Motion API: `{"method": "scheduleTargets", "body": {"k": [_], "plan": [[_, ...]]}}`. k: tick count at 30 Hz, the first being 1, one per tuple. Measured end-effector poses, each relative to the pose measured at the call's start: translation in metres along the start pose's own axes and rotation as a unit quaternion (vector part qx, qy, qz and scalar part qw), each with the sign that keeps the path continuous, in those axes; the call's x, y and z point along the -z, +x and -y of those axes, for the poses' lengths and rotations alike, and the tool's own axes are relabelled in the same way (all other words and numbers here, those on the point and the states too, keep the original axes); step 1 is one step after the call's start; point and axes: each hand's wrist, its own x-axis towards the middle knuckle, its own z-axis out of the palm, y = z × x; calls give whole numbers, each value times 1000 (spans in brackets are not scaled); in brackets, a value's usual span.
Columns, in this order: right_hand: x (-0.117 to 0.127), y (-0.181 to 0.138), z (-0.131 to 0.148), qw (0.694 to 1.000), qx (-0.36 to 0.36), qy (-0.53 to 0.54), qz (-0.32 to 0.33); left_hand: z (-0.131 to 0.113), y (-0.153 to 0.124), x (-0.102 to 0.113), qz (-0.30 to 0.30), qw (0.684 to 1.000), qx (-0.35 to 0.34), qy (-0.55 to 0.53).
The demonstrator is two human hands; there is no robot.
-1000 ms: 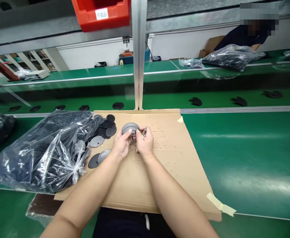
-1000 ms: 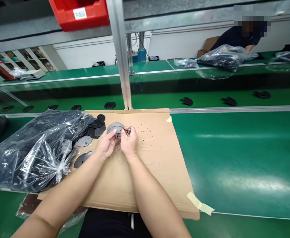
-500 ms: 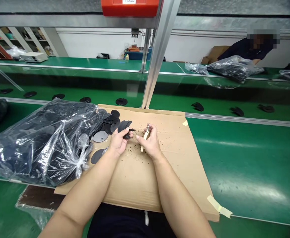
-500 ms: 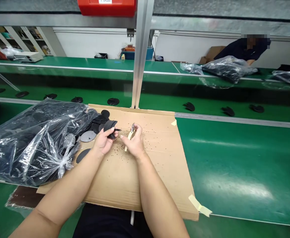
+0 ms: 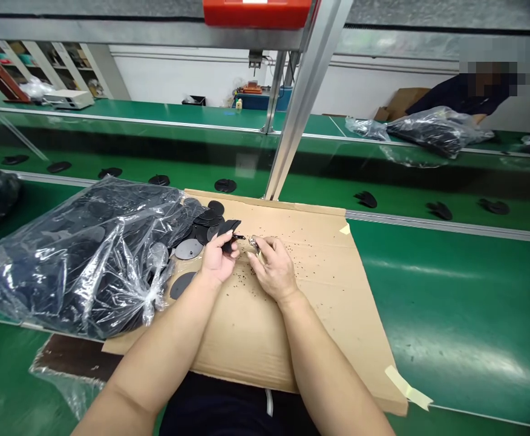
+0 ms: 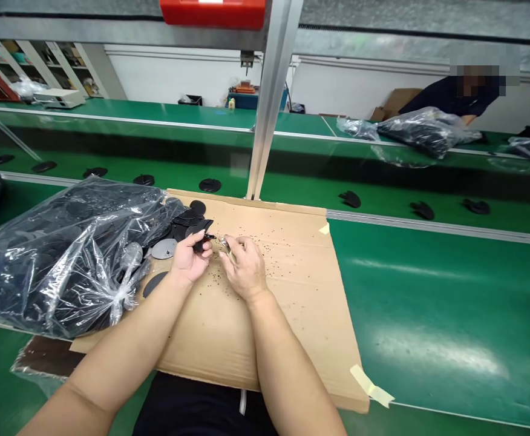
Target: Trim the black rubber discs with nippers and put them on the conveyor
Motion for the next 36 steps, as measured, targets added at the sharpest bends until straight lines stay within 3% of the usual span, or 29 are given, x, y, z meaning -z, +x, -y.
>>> {"method": "scheduleTargets", "body": {"k": [14,27,32,36], "plan": [[0,0,1,996,36,-76,1,-1,-3,-2,7,1000,11,-8],[2,1,5,987,11,-154,34,1,-5,-4,-10,998,40,-38],[-1,0,5,992,-14,-115,44,4,-2,-3,-21,998,38,-36],[-6,-2,0,996,-82,17,9,6,1,0,-9,999,-31,0]]}}
